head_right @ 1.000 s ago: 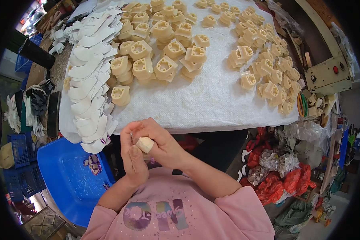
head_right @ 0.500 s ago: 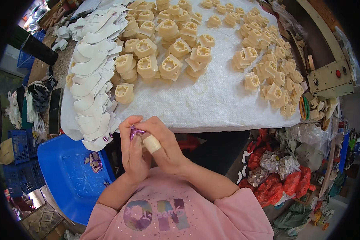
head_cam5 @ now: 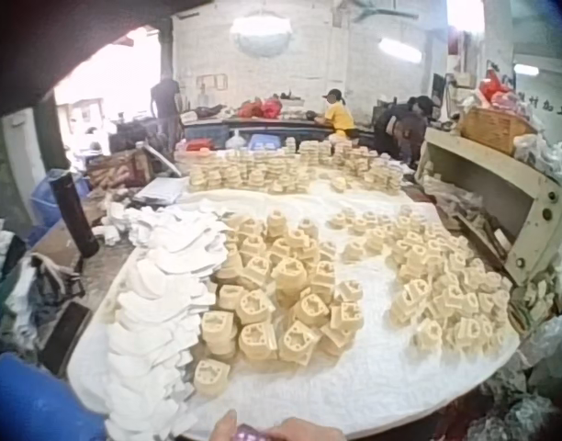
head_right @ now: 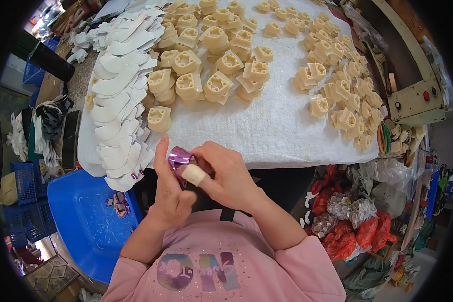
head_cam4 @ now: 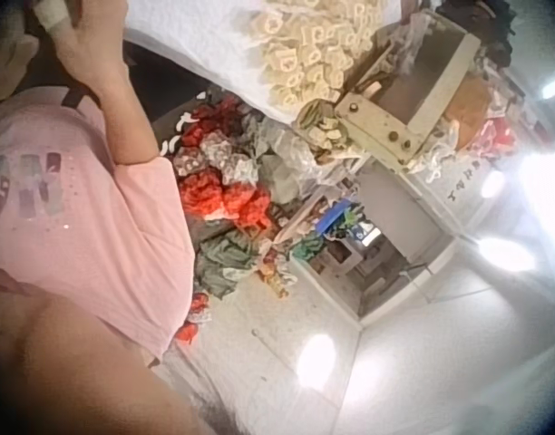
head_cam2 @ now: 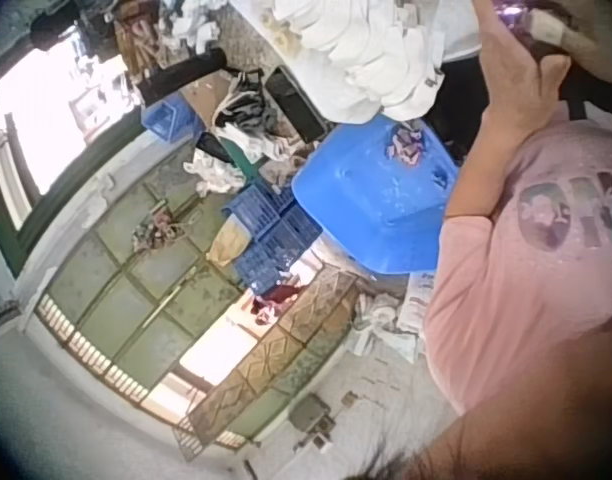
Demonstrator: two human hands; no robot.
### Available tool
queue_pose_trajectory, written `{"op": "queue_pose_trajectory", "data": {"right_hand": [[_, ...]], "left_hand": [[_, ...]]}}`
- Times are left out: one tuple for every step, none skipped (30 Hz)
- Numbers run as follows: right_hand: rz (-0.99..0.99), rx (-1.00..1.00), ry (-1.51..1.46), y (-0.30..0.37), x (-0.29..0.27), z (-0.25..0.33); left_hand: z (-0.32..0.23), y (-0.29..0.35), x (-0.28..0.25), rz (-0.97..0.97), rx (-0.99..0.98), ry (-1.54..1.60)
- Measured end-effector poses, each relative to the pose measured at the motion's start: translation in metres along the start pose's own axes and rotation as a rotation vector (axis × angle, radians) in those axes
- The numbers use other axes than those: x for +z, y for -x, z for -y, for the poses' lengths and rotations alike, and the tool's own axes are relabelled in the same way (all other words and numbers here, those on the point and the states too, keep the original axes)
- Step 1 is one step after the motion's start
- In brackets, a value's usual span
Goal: Attaching white material strips to tan shoe sole/heel components in an assembly line setting.
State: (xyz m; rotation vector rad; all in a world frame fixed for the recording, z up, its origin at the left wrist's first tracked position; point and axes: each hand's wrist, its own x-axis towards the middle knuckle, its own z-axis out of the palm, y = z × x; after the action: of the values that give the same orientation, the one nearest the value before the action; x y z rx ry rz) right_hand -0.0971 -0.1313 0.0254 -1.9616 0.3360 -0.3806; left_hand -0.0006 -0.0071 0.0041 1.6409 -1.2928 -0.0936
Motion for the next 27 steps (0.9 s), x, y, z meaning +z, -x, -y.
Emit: {"op": "queue_pose_trajectory", "data": {"right_hand": [[-0.061,-0.040,-0.125,0.001,0.001,-0.004],[-0.091,-0.080,-0.144,0.004,0.003,-0.006],[-0.090,-0.081,-0.145,0.005,0.002,-0.010],[-0.062,-0.062,-0.212,0.006,0.001,-0.014],[-0.035,-0.042,-0.279,0.006,0.000,-0.017],[-0.027,0.009,-0.414,0.004,0.001,-0.019],[-0.033,0.012,-0.413,0.002,0.002,-0.022],[0.011,0.159,-0.636,0.000,0.002,-0.025],[0.058,0.308,-0.860,-0.003,0.002,-0.029],[0.098,0.270,-0.870,-0.006,0.000,-0.032],[0.092,0.273,-0.870,-0.008,-0.003,-0.034],[0.148,0.224,-0.815,-0.011,-0.005,-0.035],[0.203,0.175,-0.760,-0.011,-0.007,-0.036],[0.198,0.179,-0.759,-0.010,-0.009,-0.034],[0.182,0.107,-0.645,-0.010,-0.010,-0.029],[0.165,0.036,-0.532,-0.010,-0.010,-0.025],[0.166,0.034,-0.533,-0.009,-0.009,-0.022],[0.085,-0.015,-0.332,-0.008,-0.007,-0.020],[0.005,-0.063,-0.130,-0.008,-0.005,-0.018],[0.003,-0.063,-0.129,-0.007,-0.003,-0.019],[-0.023,-0.002,-0.244,-0.006,0.000,-0.021],[-0.048,0.058,-0.359,-0.005,0.002,-0.025],[-0.046,0.055,-0.360,-0.003,0.003,-0.029],[0.010,0.072,-0.609,0.000,0.003,-0.036],[0.068,0.089,-0.857,0.002,0.002,-0.040],[0.122,0.101,-0.845,0.005,0.001,-0.041],[0.123,0.100,-0.844,0.007,0.003,-0.041]], "left_hand": [[0.000,0.002,0.001,-0.002,-0.001,-0.001],[0.001,0.004,0.002,0.039,-0.156,0.192],[0.002,0.005,0.003,0.081,-0.311,0.386],[0.001,0.004,0.002,0.080,-0.311,0.386],[-0.001,0.001,0.000,0.054,-0.331,0.389],[-0.002,-0.002,-0.003,0.031,-0.350,0.394],[-0.004,-0.006,-0.006,0.008,-0.368,0.400],[-0.005,-0.009,-0.007,-0.003,-0.294,0.287],[-0.007,-0.010,-0.010,0.001,-0.294,0.290],[-0.008,-0.010,-0.012,0.028,-0.263,0.230],[-0.009,-0.010,-0.012,0.057,-0.232,0.171],[-0.009,-0.009,-0.011,0.060,-0.232,0.175],[-0.009,-0.009,-0.010,0.048,-0.230,0.167],[-0.009,-0.008,-0.008,0.035,-0.229,0.159],[-0.010,-0.009,-0.009,0.035,-0.228,0.158],[-0.012,-0.009,-0.009,0.030,-0.191,0.102],[-0.013,-0.010,-0.010,0.024,-0.154,0.046],[-0.013,-0.012,-0.009,0.027,-0.151,0.049],[-0.012,-0.013,-0.007,0.008,-0.140,0.023],[-0.011,-0.015,-0.006,-0.011,-0.128,-0.004],[-0.007,-0.015,-0.004,-0.012,-0.128,-0.006],[-0.002,-0.015,-0.002,-0.027,-0.073,-0.001],[0.001,-0.015,-0.001,-0.042,-0.019,0.004],[0.001,-0.014,-0.002,-0.043,-0.021,0.003],[-0.001,-0.013,-0.003,-0.045,-0.024,-0.019],[-0.002,-0.013,-0.003,-0.048,-0.028,-0.040],[-0.003,-0.013,0.000,-0.050,-0.027,-0.041]]}}
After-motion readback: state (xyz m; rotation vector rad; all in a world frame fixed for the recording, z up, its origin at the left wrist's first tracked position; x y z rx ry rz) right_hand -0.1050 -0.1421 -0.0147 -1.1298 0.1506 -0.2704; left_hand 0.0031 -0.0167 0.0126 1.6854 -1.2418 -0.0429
